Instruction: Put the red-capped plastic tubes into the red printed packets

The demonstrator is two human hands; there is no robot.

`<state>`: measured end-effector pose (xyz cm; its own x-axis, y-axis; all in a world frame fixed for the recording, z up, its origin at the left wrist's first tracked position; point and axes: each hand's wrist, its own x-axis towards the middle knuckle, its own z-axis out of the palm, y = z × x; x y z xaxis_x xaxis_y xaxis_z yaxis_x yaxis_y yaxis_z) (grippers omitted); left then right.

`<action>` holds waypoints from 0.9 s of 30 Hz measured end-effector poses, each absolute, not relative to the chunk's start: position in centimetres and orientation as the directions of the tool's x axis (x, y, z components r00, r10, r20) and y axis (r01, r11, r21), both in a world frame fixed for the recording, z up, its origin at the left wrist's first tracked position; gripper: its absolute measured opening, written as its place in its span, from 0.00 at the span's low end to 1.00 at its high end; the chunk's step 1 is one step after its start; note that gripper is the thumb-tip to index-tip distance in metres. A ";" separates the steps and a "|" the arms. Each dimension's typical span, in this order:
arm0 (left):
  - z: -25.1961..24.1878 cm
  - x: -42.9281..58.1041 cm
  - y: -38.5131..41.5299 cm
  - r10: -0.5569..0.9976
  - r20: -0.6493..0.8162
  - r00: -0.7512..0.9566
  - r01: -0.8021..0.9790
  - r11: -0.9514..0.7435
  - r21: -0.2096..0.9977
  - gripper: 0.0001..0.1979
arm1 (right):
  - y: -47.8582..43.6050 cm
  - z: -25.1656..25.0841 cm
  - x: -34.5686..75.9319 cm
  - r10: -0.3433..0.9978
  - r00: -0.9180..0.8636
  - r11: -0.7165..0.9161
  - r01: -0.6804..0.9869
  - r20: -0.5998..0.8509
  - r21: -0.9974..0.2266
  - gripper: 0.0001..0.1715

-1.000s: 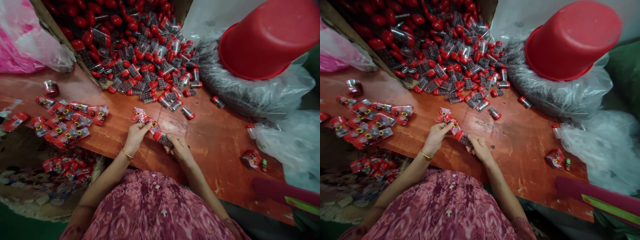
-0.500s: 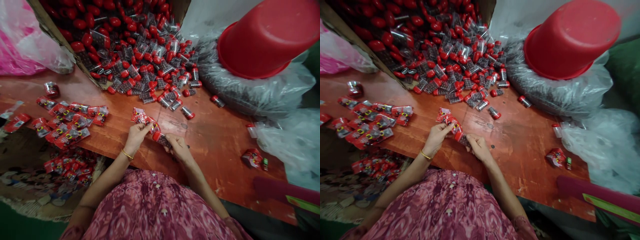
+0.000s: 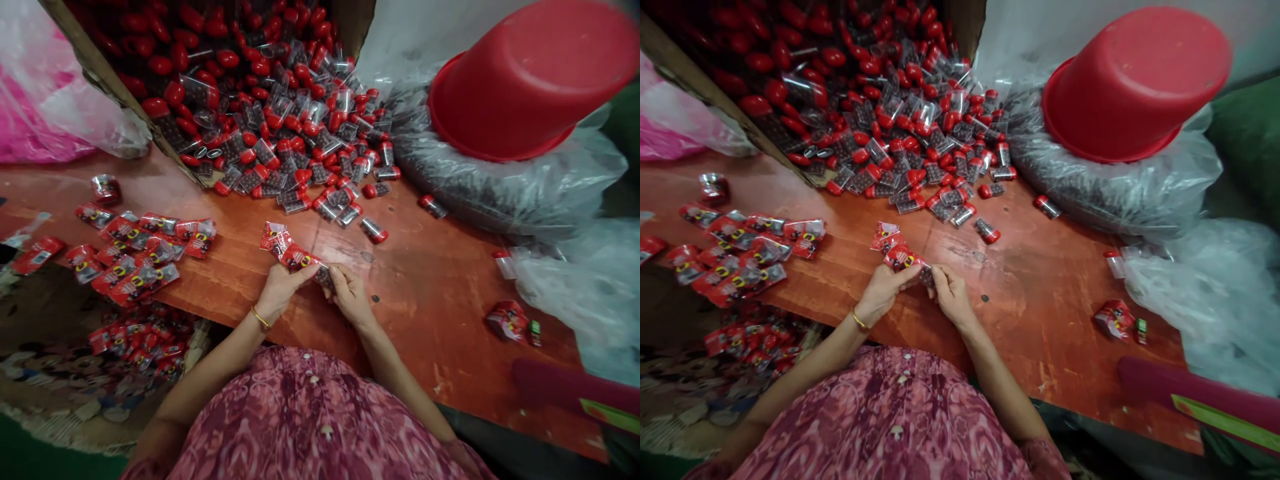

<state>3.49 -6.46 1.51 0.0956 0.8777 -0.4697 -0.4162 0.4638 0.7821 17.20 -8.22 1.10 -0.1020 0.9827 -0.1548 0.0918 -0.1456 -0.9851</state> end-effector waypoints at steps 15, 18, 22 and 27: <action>2.5 3.3 -5.9 0.914 -0.392 0.105 -0.507 0.389 0.770 0.13 | -7.3 0.9 14.9 0.947 -0.214 -0.283 -0.199 -0.240 -0.938 0.25; 2.5 3.4 -6.2 0.907 -0.398 0.134 -0.490 0.410 0.769 0.14 | -7.2 0.6 14.6 0.962 -0.174 -0.237 -0.151 -0.210 -0.960 0.24; 2.3 2.8 -6.5 0.885 -0.451 0.117 -0.516 0.442 0.734 0.14 | -6.0 0.1 14.8 0.992 -0.061 -0.103 0.150 -0.114 -0.983 0.23; 2.6 -3.4 -5.0 0.847 -0.460 -0.267 -0.626 0.211 0.751 0.10 | -2.4 0.2 20.5 0.954 0.151 0.033 0.806 0.258 -0.591 0.16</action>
